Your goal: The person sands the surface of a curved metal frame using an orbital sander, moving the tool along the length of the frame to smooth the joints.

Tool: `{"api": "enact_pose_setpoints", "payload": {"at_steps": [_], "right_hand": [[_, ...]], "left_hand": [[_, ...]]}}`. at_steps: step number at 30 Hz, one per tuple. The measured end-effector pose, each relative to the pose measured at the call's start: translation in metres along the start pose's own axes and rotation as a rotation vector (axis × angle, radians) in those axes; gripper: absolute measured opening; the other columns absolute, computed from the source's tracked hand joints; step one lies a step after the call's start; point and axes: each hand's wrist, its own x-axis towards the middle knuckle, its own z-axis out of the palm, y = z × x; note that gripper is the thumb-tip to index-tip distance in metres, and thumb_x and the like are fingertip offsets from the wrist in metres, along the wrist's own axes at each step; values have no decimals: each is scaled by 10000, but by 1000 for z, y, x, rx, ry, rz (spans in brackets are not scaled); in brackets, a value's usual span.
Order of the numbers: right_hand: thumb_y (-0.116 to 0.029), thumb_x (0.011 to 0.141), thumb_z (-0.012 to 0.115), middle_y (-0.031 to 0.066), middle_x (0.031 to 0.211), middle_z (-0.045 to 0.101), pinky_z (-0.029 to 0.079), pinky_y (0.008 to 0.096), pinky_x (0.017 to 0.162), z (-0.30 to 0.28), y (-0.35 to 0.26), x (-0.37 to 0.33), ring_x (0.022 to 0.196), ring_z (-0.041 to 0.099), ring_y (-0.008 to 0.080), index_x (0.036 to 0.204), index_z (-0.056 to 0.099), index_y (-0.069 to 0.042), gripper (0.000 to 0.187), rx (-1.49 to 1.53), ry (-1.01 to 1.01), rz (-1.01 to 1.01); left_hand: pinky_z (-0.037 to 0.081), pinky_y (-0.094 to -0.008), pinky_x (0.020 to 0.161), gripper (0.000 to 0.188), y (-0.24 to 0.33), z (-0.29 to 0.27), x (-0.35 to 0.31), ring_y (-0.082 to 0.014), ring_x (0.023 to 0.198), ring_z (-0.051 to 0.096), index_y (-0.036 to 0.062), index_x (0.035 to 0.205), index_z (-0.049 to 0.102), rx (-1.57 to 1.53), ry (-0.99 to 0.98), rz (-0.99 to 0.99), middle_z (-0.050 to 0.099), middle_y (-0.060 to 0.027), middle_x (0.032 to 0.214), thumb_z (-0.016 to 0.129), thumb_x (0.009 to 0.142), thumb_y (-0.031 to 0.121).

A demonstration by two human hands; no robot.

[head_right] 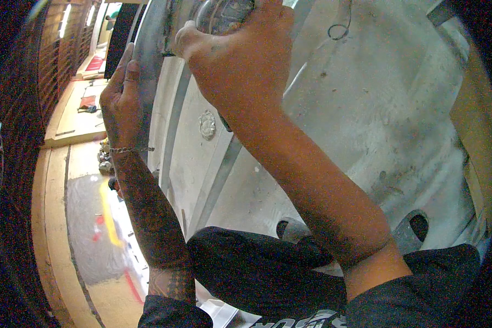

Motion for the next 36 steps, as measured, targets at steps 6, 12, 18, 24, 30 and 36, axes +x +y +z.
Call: {"api": "enact_pose_setpoints", "payload": {"at_steps": [6, 12, 18, 24, 30, 36], "right_hand": [[-90, 753, 809, 188, 1061, 583, 496, 444, 903, 7, -19, -16, 983, 623, 346, 1233, 530, 3, 563, -350, 88, -105], [-104, 758, 821, 191, 1070, 575, 496, 459, 901, -1, 8, -3, 995, 618, 363, 1242, 523, -9, 576, -150, 12, -70], [-102, 758, 815, 196, 1099, 560, 490, 466, 917, -1, -15, -20, 1007, 612, 369, 1254, 511, -10, 589, -359, 51, -266], [-105, 747, 818, 206, 1087, 574, 493, 474, 928, -2, -11, -17, 1030, 614, 389, 1263, 517, -8, 605, -321, 12, -139], [-97, 757, 841, 107, 1097, 591, 547, 315, 883, 1, 15, -20, 1025, 640, 175, 1272, 525, -34, 607, -171, 34, -208], [-98, 745, 815, 202, 1077, 576, 496, 470, 926, 0, -17, -11, 1029, 618, 384, 1258, 526, 0, 597, -375, 82, -78]], "left_hand": [[465, -346, 1076, 447, -1, -1, -2, -275, 1283, 638, 49, 1428, 613, 3, 1, 0, 664, -228, 1368, 608, 1044, 279], [468, -346, 1074, 445, -4, 1, 0, -263, 1286, 634, 52, 1427, 615, -11, 6, 12, 661, -225, 1373, 612, 1044, 280], [497, -356, 1036, 447, -4, 1, -2, -262, 1232, 671, 58, 1419, 624, -3, 7, -16, 682, -220, 1342, 629, 1033, 285], [537, -372, 972, 537, -1, 4, 1, -289, 1137, 722, 77, 1406, 641, 138, 34, -36, 718, -233, 1256, 706, 973, 387], [549, -415, 936, 566, 5, 11, 2, -342, 1098, 734, 82, 1370, 671, 151, 86, -107, 732, -251, 1186, 681, 971, 483], [550, -424, 927, 545, -2, 9, 2, -361, 1089, 733, 94, 1360, 681, 177, 125, -47, 730, -257, 1176, 598, 1019, 510]]}}
